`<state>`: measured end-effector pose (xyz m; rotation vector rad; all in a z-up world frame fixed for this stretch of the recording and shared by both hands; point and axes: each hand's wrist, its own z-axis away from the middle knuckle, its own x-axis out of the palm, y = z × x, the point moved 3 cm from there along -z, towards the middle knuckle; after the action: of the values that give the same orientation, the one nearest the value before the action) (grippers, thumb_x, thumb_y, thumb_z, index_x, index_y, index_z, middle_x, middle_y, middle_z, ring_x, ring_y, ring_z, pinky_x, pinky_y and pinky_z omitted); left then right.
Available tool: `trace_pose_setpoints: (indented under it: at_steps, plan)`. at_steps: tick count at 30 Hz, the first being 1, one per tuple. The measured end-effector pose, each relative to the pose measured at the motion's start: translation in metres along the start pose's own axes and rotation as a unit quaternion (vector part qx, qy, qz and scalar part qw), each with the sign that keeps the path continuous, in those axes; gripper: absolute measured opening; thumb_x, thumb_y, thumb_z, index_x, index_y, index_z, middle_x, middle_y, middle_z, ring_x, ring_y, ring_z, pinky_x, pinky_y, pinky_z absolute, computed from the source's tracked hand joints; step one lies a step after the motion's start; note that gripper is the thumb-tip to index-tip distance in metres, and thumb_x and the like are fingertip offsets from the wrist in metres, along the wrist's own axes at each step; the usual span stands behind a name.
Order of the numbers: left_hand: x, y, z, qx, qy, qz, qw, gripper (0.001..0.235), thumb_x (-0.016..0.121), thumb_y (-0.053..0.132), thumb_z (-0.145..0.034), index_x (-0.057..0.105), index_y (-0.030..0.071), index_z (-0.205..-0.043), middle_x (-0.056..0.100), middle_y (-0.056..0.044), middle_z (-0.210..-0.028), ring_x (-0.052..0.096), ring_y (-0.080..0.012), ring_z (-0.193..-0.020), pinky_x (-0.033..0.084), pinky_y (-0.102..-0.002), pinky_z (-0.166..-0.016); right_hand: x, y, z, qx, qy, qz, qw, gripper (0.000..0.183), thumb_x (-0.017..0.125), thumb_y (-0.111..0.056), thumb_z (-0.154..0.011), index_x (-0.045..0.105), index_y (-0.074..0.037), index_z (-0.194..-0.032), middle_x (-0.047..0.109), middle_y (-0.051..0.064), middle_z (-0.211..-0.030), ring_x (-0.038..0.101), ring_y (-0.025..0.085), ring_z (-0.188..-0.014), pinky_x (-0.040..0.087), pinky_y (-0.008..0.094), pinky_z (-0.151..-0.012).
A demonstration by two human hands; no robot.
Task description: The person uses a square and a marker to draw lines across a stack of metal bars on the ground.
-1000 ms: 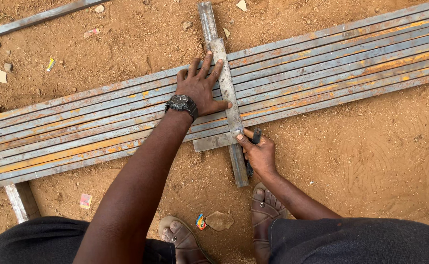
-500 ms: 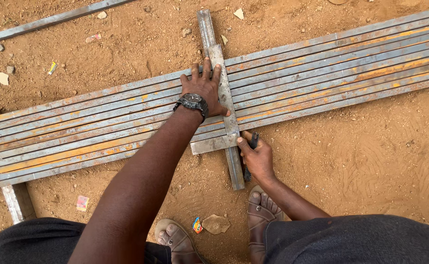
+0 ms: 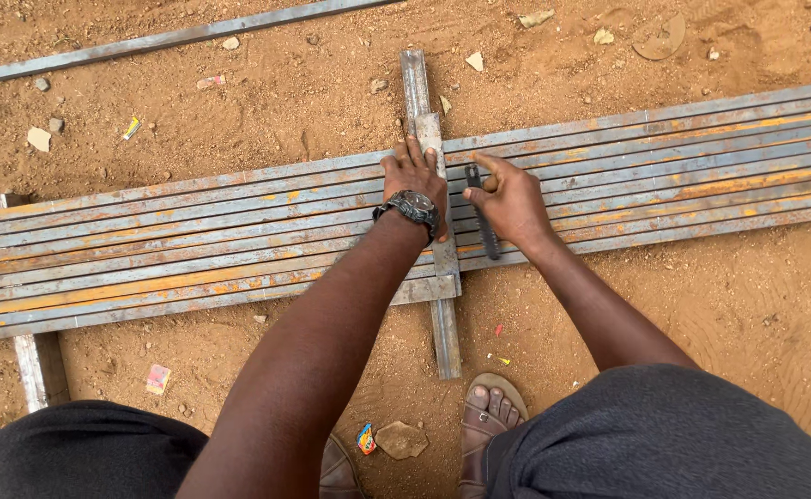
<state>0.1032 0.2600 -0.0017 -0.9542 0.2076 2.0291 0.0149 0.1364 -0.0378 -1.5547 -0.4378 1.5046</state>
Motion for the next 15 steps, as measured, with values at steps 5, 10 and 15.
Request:
trace_pose_setpoints:
  at_steps: [5,10,15]
  plan:
    - [0.001,-0.003,0.001,0.006,0.018,0.034,0.999,0.139,0.091,0.060,-0.065,0.013,0.000,-0.163,0.007,-0.034,-0.166,0.013,-0.0494,-0.153,0.025,-0.058,-0.118,0.023,0.007,-0.032,0.053,0.043,-0.015,0.998,0.051,0.084,-0.014,-0.083,0.066,-0.006,-0.131,0.076,0.009,-0.094,0.073,0.015,-0.079,0.062,0.030,-0.068]
    - [0.006,-0.004,0.000,0.019,0.023,0.055,0.998,0.131,0.088,0.057,-0.071,0.013,0.000,-0.162,0.008,-0.034,-0.166,0.012,-0.0501,-0.153,0.024,-0.055,-0.120,0.045,0.011,-0.024,-0.139,0.111,0.040,0.983,0.046,0.081,-0.003,-0.090,0.067,-0.001,-0.134,0.074,0.017,-0.103,0.074,0.022,-0.088,0.062,0.034,-0.078]
    - [0.007,-0.005,-0.005,0.032,0.016,0.038,0.999,0.122,0.082,0.053,-0.079,0.011,-0.002,-0.162,0.006,-0.035,-0.165,0.010,-0.0501,-0.153,0.025,-0.055,-0.120,0.047,0.005,-0.024,-0.102,0.108,0.033,0.988,0.042,0.077,-0.002,-0.089,0.066,0.006,-0.129,0.073,0.021,-0.101,0.074,0.025,-0.085,0.063,0.033,-0.074]
